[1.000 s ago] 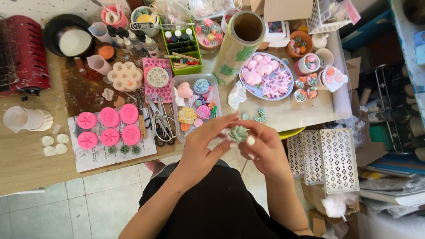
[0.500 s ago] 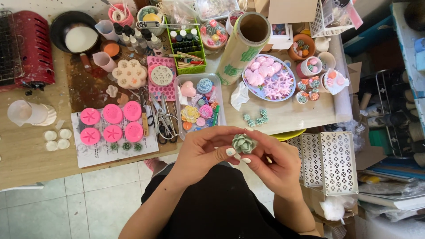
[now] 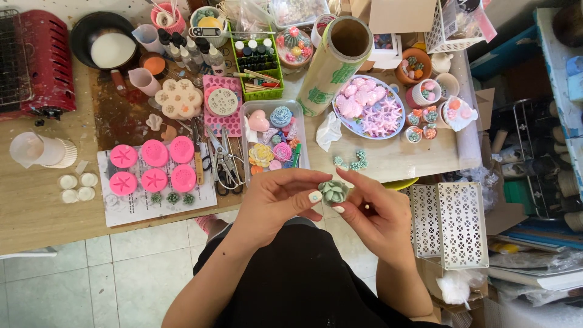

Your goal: Creating a succulent-shaped decorative candle using wax and a mold.

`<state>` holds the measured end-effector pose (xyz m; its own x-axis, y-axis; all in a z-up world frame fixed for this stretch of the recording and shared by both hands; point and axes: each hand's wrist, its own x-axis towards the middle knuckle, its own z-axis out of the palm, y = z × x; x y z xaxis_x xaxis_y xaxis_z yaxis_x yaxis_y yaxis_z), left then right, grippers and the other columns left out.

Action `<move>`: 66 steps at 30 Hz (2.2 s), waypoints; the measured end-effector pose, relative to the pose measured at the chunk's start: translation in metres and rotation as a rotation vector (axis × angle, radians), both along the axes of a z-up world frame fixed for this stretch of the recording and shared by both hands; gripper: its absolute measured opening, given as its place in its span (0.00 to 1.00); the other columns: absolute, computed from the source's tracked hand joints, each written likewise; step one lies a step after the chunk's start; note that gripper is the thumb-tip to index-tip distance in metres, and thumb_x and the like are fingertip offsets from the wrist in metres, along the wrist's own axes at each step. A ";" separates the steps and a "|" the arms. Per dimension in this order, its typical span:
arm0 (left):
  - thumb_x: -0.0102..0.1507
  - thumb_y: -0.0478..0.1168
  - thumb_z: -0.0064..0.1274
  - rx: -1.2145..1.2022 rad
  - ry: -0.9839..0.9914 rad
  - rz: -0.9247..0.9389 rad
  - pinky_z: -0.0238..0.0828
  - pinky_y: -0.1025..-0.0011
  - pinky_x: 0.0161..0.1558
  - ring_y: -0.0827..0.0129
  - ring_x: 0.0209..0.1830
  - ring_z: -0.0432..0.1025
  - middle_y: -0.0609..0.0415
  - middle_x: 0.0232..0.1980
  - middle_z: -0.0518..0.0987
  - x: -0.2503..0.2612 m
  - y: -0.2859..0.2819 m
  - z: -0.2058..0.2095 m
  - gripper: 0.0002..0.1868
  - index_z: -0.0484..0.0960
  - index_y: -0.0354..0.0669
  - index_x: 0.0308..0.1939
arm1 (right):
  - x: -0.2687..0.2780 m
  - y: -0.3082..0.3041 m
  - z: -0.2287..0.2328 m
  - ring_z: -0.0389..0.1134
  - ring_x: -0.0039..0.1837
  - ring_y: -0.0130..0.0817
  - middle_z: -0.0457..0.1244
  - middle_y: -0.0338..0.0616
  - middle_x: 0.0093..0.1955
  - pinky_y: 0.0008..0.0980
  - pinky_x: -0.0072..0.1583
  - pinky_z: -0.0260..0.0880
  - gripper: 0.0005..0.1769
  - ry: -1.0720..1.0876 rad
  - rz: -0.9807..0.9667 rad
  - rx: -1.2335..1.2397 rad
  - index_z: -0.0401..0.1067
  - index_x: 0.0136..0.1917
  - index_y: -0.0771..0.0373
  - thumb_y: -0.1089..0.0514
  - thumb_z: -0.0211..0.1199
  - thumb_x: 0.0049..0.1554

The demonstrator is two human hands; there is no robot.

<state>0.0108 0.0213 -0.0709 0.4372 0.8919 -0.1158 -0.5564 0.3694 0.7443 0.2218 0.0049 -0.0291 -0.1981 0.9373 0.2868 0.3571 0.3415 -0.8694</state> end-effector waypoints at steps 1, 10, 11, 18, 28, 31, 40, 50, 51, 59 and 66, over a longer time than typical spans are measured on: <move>0.67 0.34 0.58 0.000 0.000 0.000 0.85 0.67 0.44 0.66 0.49 0.80 0.46 0.55 0.84 0.000 0.001 0.005 0.18 0.81 0.30 0.61 | 0.000 0.000 0.000 0.59 0.35 0.15 0.62 0.31 0.33 0.18 0.38 0.59 0.26 0.000 0.000 0.000 0.72 0.68 0.65 0.64 0.71 0.57; 0.63 0.29 0.62 0.130 0.030 0.026 0.83 0.66 0.46 0.66 0.52 0.79 0.49 0.54 0.82 0.008 0.006 -0.014 0.26 0.77 0.34 0.65 | -0.001 0.013 -0.018 0.53 0.33 0.15 0.58 0.31 0.30 0.19 0.36 0.49 0.19 0.016 -0.085 -0.127 0.77 0.61 0.66 0.67 0.72 0.56; 0.61 0.29 0.63 0.100 0.044 0.058 0.82 0.67 0.44 0.65 0.51 0.78 0.49 0.53 0.82 0.009 0.008 -0.017 0.27 0.76 0.35 0.64 | -0.003 0.014 -0.017 0.54 0.36 0.16 0.58 0.32 0.33 0.18 0.39 0.52 0.19 0.094 -0.067 -0.213 0.76 0.64 0.67 0.67 0.69 0.58; 0.67 0.45 0.57 -0.384 -0.429 0.071 0.79 0.70 0.48 0.65 0.53 0.75 0.50 0.55 0.81 0.006 0.020 -0.044 0.21 0.76 0.41 0.61 | -0.016 -0.001 0.016 0.61 0.44 0.28 0.59 0.43 0.52 0.22 0.44 0.62 0.26 -0.136 -0.020 -0.142 0.74 0.69 0.66 0.72 0.52 0.60; 0.68 0.50 0.57 -0.373 -0.476 0.155 0.73 0.69 0.57 0.69 0.56 0.72 0.55 0.56 0.79 0.008 0.021 -0.041 0.26 0.74 0.44 0.67 | -0.050 -0.010 0.012 0.68 0.35 0.27 0.62 0.42 0.36 0.26 0.39 0.68 0.15 -0.274 -0.206 -0.051 0.79 0.56 0.61 0.68 0.67 0.55; 0.67 0.49 0.57 -0.374 -0.445 0.181 0.73 0.68 0.57 0.69 0.57 0.72 0.56 0.56 0.79 0.007 0.020 -0.038 0.26 0.74 0.45 0.67 | -0.052 -0.008 0.008 0.67 0.34 0.27 0.62 0.42 0.35 0.26 0.39 0.67 0.14 -0.276 -0.234 -0.016 0.79 0.55 0.61 0.67 0.67 0.55; 0.67 0.43 0.59 -0.198 -0.358 0.230 0.71 0.69 0.59 0.70 0.59 0.72 0.58 0.57 0.79 0.009 0.019 -0.033 0.25 0.74 0.43 0.67 | -0.054 -0.003 0.007 0.63 0.32 0.29 0.61 0.42 0.35 0.29 0.36 0.63 0.14 -0.321 -0.260 0.016 0.80 0.56 0.61 0.67 0.68 0.55; 0.67 0.32 0.61 0.269 0.067 0.427 0.71 0.72 0.63 0.72 0.60 0.72 0.54 0.60 0.78 0.011 0.002 -0.003 0.22 0.77 0.33 0.64 | -0.035 -0.003 -0.037 0.67 0.48 0.26 0.66 0.40 0.46 0.24 0.53 0.68 0.08 0.264 -0.233 -0.096 0.75 0.46 0.68 0.72 0.71 0.54; 0.66 0.32 0.62 0.363 0.129 0.438 0.72 0.72 0.64 0.72 0.60 0.73 0.54 0.60 0.78 0.009 -0.001 0.003 0.22 0.78 0.33 0.64 | -0.032 -0.004 -0.045 0.66 0.52 0.27 0.66 0.40 0.48 0.25 0.58 0.67 0.09 0.455 -0.175 -0.135 0.75 0.48 0.69 0.73 0.71 0.54; 0.62 0.34 0.66 0.670 0.423 0.469 0.76 0.74 0.57 0.69 0.52 0.79 0.51 0.55 0.82 0.001 -0.008 0.031 0.23 0.82 0.36 0.61 | -0.020 -0.008 -0.065 0.68 0.58 0.32 0.68 0.44 0.54 0.32 0.65 0.67 0.09 0.842 0.107 -0.342 0.76 0.51 0.69 0.69 0.72 0.57; 0.61 0.35 0.67 0.719 0.446 0.437 0.77 0.75 0.55 0.68 0.51 0.80 0.51 0.55 0.83 -0.003 -0.012 0.042 0.23 0.83 0.39 0.60 | -0.012 -0.019 -0.071 0.68 0.62 0.34 0.69 0.49 0.62 0.34 0.67 0.66 0.27 0.833 0.099 -0.423 0.72 0.67 0.75 0.63 0.73 0.58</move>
<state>0.0075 0.0088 -0.0286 0.0963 0.8887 0.4482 -0.1467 -0.4327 0.8895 0.2098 -0.0138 -0.1004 -0.1665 0.9860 0.0112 -0.4498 -0.0658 -0.8907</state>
